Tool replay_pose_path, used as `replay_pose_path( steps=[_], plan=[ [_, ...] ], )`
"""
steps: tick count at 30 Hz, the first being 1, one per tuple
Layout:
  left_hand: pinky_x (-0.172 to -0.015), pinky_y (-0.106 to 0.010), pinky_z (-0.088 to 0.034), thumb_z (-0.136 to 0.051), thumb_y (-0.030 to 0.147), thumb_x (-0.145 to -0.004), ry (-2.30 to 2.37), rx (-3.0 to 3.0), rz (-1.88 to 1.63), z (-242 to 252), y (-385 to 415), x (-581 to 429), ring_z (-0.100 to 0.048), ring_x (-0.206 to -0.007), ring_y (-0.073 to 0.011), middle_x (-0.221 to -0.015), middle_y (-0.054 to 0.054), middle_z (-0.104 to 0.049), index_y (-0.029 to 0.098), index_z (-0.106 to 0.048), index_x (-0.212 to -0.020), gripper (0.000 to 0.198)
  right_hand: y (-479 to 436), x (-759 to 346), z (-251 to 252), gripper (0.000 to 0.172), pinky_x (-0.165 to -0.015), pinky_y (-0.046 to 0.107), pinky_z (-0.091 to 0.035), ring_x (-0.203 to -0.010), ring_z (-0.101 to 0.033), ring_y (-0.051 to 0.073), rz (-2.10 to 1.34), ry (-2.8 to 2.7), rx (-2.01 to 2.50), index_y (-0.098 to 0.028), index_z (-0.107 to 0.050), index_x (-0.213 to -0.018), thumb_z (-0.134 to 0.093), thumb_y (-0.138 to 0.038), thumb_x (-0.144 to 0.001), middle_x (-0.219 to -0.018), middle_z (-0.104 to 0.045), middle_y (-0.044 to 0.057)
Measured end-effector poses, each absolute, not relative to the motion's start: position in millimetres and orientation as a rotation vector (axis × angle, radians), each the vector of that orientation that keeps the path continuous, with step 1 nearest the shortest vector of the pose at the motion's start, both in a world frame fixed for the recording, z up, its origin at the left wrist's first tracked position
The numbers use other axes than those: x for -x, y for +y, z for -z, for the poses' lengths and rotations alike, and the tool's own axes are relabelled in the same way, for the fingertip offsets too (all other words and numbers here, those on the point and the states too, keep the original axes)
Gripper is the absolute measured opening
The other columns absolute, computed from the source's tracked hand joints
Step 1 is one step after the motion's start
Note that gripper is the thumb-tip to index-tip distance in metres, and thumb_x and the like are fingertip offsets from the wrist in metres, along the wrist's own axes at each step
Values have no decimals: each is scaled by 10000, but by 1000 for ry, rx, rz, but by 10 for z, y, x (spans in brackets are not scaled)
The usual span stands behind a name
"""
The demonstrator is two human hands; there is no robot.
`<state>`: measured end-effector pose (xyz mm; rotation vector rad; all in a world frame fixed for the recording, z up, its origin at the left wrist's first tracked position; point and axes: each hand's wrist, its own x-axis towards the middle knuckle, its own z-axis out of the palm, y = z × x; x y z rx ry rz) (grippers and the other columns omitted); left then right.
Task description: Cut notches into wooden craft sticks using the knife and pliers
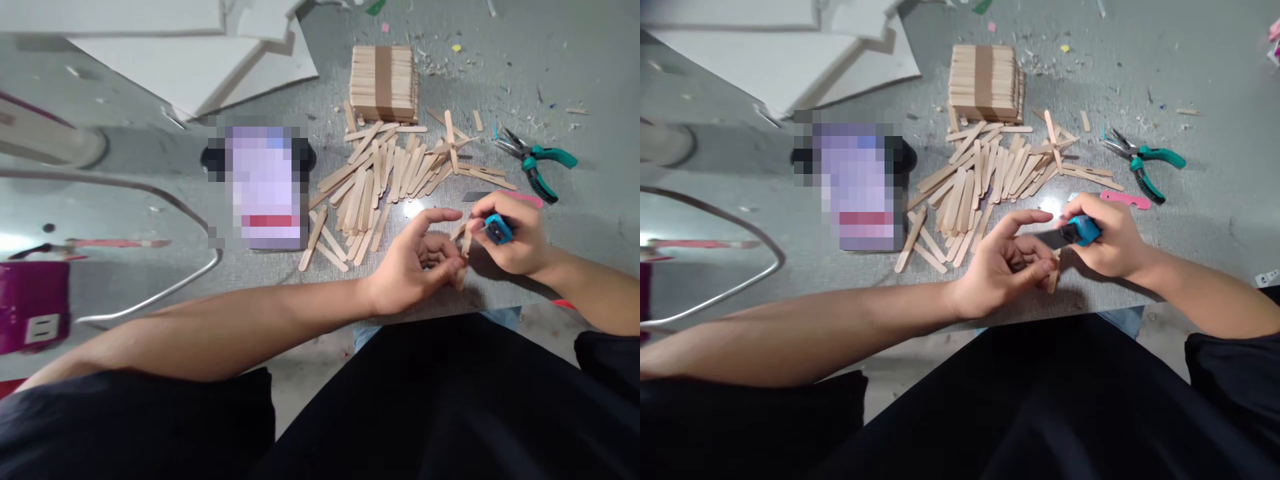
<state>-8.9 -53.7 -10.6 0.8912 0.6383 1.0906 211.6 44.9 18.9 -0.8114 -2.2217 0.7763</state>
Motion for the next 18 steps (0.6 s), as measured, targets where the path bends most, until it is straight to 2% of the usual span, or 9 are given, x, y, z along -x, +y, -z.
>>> replay_pose_path(
  steps=[4, 8, 13, 18],
  plan=[
    [-726, -257, -651, -931, 332, -1035, 659, -883, -1145, 97, -528, 114, -823, -746, -147, -872, 47, -742, 254, -479, -1553, 692, 498, -2126, -188, 338, -620, 370, -408, -595, -567, 179, -557, -2187, 860, -284, -599, -831, -735, -469, -1079, -688, -665, -6],
    [-793, -283, -679, -912, 324, -1054, 628, -913, -1166, 114, -531, 144, -847, -810, -160, -932, 15, -784, 247, -416, -1665, 791, 537, -2153, -196, 391, -602, 368, -328, -556, -436, 162, -566, -2439, 912, -279, -531, -767, -739, -468, -1040, -618, -538, -35],
    [-771, -274, -674, -891, 293, -1067, 573, -998, -1262, 109, -558, 172, -861, -816, -170, -956, 1, -802, 281, -437, -1662, 748, 517, -2158, -248, 484, -579, 383, -274, -535, -350, 154, -597, -2506, 874, -273, -412, -699, -685, -419, -1072, -565, -423, -49],
    [-772, -279, -691, -877, 264, -1074, 562, -1027, -1313, 114, -568, 184, -861, -823, -178, -955, 4, -799, 306, -433, -1631, 714, 508, -2156, -327, 513, -576, 381, -246, -542, -290, 143, -653, -2583, 963, -265, -372, -684, -663, -458, -1060, -558, -386, -49]
  ],
)
